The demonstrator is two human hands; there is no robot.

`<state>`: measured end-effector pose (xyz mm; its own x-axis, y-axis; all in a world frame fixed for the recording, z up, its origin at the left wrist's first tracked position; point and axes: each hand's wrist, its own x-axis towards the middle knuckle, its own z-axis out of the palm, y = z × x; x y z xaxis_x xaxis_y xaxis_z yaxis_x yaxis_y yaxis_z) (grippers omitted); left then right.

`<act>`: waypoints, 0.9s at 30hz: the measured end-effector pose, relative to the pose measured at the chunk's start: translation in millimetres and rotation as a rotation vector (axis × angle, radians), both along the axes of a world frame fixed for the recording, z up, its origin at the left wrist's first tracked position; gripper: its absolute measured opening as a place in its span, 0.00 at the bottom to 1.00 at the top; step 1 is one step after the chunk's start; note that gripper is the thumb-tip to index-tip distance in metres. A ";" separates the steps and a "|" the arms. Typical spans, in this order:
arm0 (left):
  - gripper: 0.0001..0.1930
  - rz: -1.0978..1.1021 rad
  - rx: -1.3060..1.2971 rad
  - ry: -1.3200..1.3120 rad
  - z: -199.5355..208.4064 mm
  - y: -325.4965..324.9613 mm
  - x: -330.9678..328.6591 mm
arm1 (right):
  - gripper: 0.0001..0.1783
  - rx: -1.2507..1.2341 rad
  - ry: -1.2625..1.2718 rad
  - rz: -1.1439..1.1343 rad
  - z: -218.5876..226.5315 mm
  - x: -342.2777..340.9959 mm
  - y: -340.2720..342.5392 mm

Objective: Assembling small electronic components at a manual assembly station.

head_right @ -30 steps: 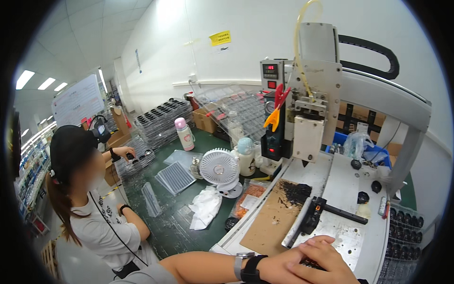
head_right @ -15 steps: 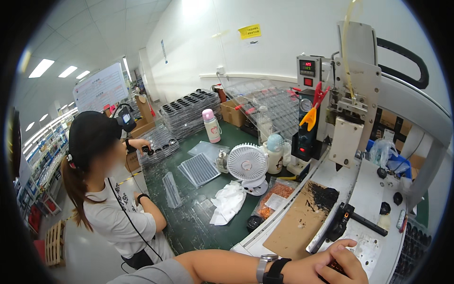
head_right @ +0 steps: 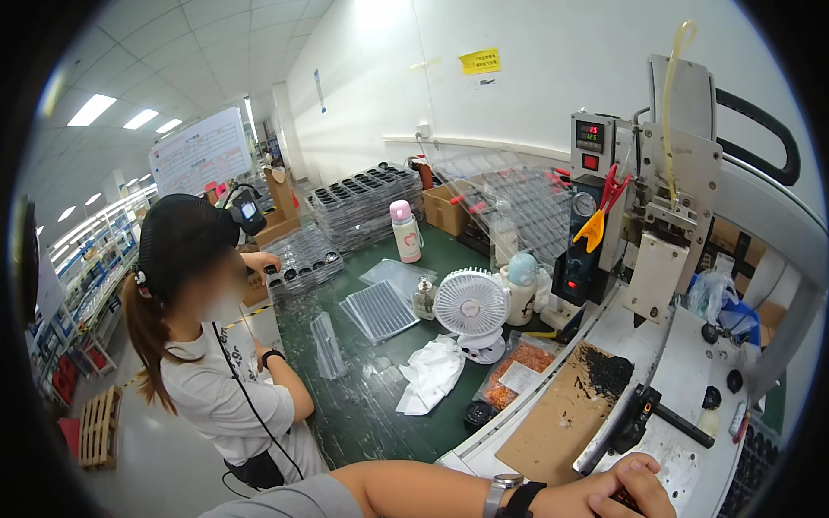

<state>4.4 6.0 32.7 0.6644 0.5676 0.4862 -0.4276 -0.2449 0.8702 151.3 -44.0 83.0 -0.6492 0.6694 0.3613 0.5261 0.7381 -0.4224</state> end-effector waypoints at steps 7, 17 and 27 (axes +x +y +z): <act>0.17 0.026 -0.001 -0.019 1.3 -1.8 -1.3 | 0.24 -0.008 0.020 0.002 -1.8 -0.5 0.6; 0.17 -0.030 -0.055 -0.004 0.2 -0.6 -2.2 | 0.24 -0.028 0.027 0.000 -0.1 -0.2 -0.3; 0.17 0.017 -0.071 0.021 0.6 -2.4 -0.6 | 0.24 -0.053 0.019 -0.014 2.4 -3.3 -1.0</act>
<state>3.8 3.6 33.4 0.6642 0.6114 0.4302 -0.4052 -0.1892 0.8945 148.0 -45.0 85.4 -0.6327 0.6972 0.3370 0.5279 0.7068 -0.4709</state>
